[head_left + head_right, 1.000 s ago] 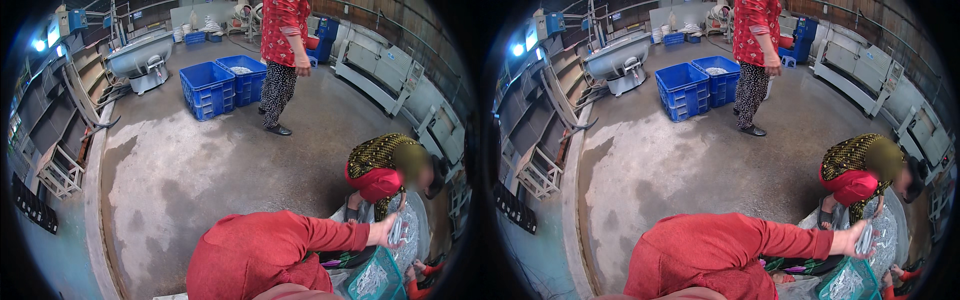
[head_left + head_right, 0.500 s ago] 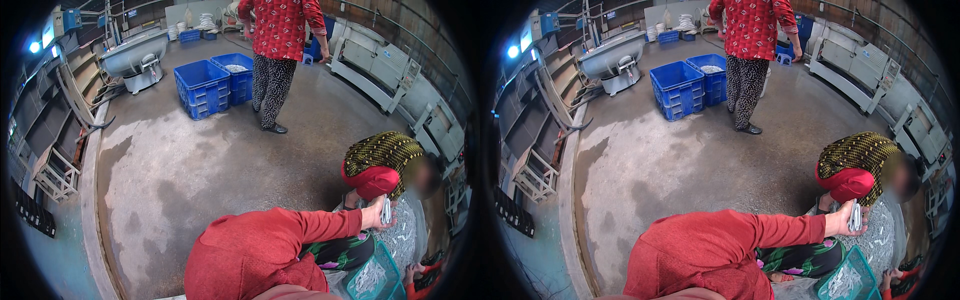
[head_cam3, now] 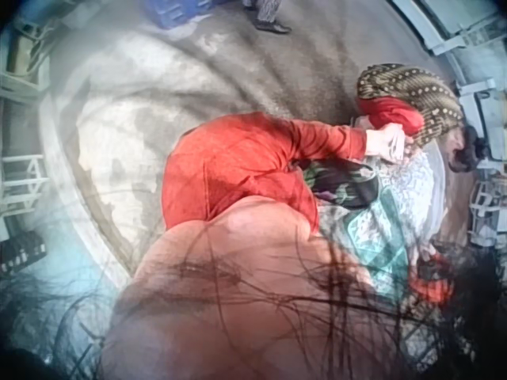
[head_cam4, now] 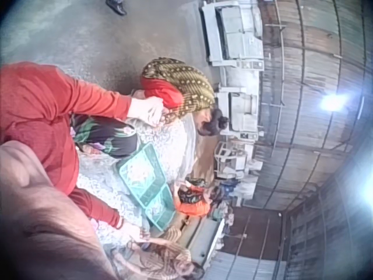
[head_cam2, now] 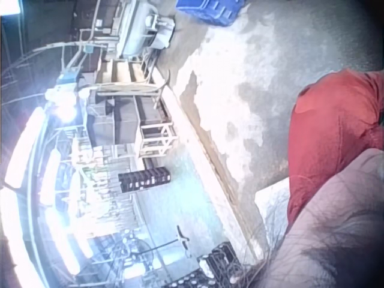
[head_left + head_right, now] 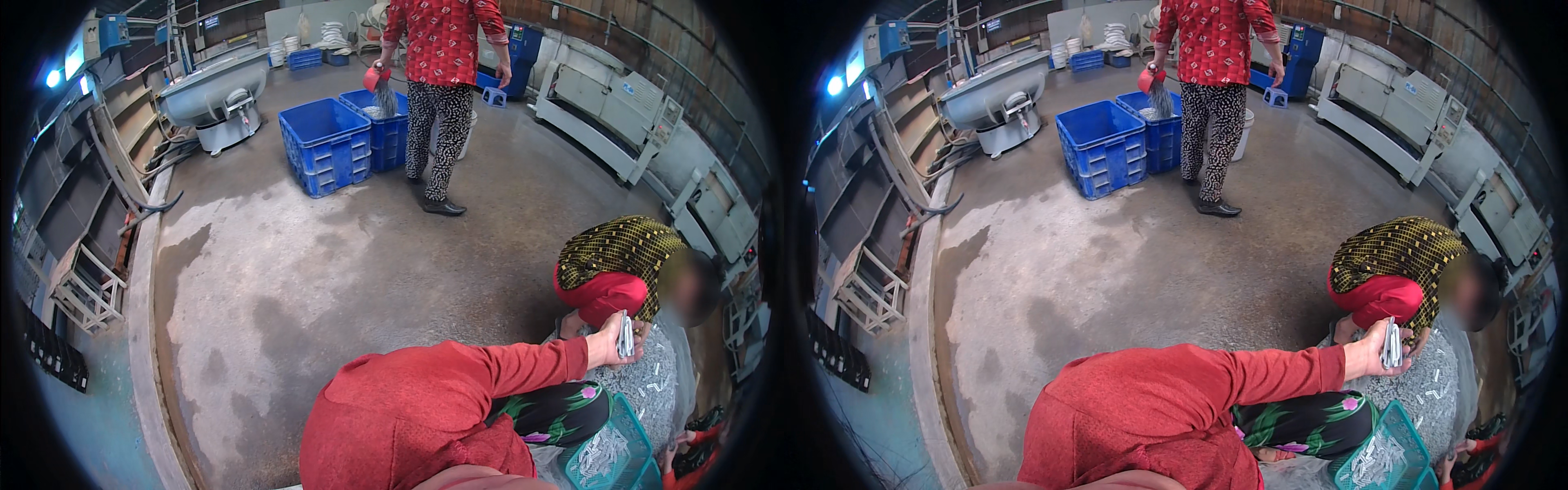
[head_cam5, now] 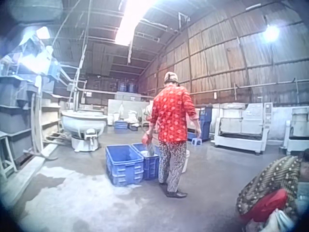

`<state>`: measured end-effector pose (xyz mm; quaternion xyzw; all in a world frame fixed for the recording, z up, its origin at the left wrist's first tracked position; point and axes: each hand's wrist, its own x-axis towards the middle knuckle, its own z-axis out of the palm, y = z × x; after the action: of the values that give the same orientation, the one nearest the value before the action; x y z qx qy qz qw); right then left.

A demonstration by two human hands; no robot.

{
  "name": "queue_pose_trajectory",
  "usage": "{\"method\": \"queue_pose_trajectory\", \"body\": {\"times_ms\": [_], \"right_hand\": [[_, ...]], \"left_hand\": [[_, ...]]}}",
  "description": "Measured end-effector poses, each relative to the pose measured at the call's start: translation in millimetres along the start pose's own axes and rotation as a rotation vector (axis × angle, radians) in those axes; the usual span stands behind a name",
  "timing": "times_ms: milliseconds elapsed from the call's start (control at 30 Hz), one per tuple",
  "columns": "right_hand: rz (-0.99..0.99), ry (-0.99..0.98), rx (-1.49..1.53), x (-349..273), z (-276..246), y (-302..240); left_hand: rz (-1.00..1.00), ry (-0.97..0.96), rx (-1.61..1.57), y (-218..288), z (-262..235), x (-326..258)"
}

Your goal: The person sits on the floor and sorts small white cylindrical items from a large pile on a plastic sheet into green baskets. They pick up handfuls of items and place them into the baskets while other workers perform similar tasks nearby.

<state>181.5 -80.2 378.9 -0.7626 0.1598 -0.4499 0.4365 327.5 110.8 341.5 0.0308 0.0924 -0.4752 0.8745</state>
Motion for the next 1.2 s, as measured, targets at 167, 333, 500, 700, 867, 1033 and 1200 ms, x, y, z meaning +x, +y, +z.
{"method": "queue_pose_trajectory", "body": {"times_ms": [167, 333, 500, 700, 867, 1033, 1200], "right_hand": [[-0.001, 0.024, 0.01, 5, -13, -1], [-0.005, 0.033, 0.03, 9, -12, -5], [-0.007, 0.059, 0.06, 13, -20, -6], [-0.04, 0.147, 0.081, 28, -64, -6], [-0.052, 0.21, 0.161, 34, -77, -11], [-0.048, 0.24, 0.169, 33, -79, -11], [-0.039, 0.257, 0.175, 28, -84, -8]], "left_hand": [[-0.008, 0.001, 0.028, -9, 8, -2], [0.022, 0.063, 0.022, -6, 3, -1], [0.025, 0.052, 0.015, 0, -7, 5], [0.026, 0.006, 0.02, -3, -8, 19], [0.009, -0.01, -0.02, 6, -15, 19], [0.027, 0.063, 0.008, 12, -14, 26], [0.036, 0.06, 0.03, 4, -25, 28]]}}
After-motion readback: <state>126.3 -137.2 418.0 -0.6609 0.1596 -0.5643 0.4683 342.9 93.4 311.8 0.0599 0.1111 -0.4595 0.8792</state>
